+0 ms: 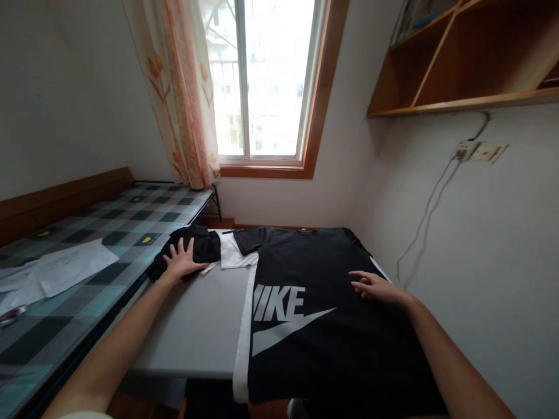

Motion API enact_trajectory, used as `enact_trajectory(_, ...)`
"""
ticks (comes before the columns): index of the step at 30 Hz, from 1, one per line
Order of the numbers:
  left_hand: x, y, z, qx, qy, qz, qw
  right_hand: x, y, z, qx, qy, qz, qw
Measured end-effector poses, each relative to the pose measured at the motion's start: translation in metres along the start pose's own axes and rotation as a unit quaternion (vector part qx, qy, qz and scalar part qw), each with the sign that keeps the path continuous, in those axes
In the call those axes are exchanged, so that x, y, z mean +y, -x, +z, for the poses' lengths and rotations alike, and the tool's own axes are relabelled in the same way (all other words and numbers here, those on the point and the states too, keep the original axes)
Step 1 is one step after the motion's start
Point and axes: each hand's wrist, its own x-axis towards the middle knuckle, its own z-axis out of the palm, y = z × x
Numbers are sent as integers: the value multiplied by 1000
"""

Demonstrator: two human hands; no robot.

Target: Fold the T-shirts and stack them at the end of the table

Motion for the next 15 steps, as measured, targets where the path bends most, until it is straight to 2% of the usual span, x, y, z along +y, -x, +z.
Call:
enact_trajectory(5,-5,-1,-5,0,2,4,1000,-31,-25,29,-24,-20,-45,999)
enact_trajectory(10,-9,-6,-14,7,73,-12,997,-49,-38,52,-22,-3,-85,996)
enact_trajectory(13,-8,-6,-22,62,133,-28,989,-52,-43,59,-19,23,-102,994)
enact_trajectory(15,-4,-7,-32,123,215,-70,966,-50,-45,62,-12,36,-108,993)
